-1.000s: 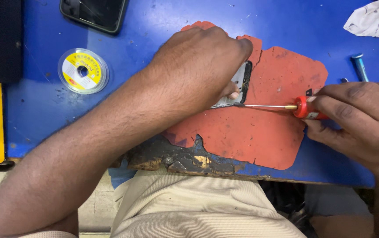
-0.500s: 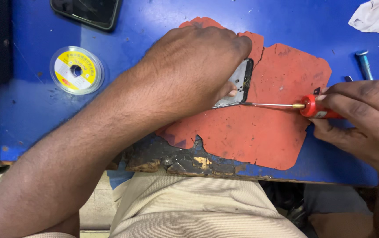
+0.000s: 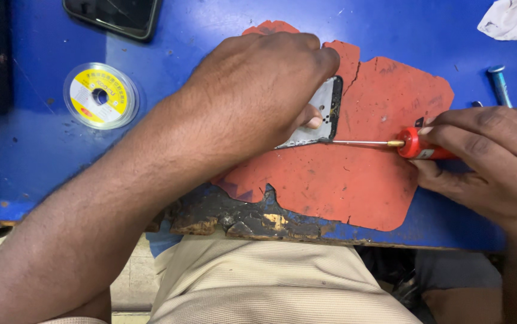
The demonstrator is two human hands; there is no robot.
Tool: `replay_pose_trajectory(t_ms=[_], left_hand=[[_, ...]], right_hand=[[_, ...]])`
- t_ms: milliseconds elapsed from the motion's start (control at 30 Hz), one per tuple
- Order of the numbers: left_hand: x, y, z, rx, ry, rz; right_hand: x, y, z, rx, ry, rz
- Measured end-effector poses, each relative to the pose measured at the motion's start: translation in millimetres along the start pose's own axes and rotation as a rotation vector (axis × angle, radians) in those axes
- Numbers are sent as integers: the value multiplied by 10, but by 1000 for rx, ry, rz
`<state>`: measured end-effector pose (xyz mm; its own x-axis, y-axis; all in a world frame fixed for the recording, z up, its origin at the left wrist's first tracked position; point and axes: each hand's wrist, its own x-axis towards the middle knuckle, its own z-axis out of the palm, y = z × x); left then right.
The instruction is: The person removes shattered glass from a smartphone screen on a repair bench, prying at the cracked glass with their fingers while another person assists by holding the phone. They then use a red hot-air gun to heat the phone frame and continue picking the remaining glass off the frame, working around the edges until the glass is cleared.
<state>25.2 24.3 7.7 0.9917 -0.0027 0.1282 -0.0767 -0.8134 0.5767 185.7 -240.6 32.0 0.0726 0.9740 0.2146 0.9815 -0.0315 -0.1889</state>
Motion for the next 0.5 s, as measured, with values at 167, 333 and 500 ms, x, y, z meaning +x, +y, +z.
replay_pose_trajectory(t_ms=[167,333,500], left_hand=[[-53,6,15,-2,48,17],[-49,16,18,61,46,24],[-28,41,22,115,21,10]], right_hand=[[5,-109,12,41,10,67],[-15,-177,16,12,19,98],[-51,-198,31,-46,16,101]])
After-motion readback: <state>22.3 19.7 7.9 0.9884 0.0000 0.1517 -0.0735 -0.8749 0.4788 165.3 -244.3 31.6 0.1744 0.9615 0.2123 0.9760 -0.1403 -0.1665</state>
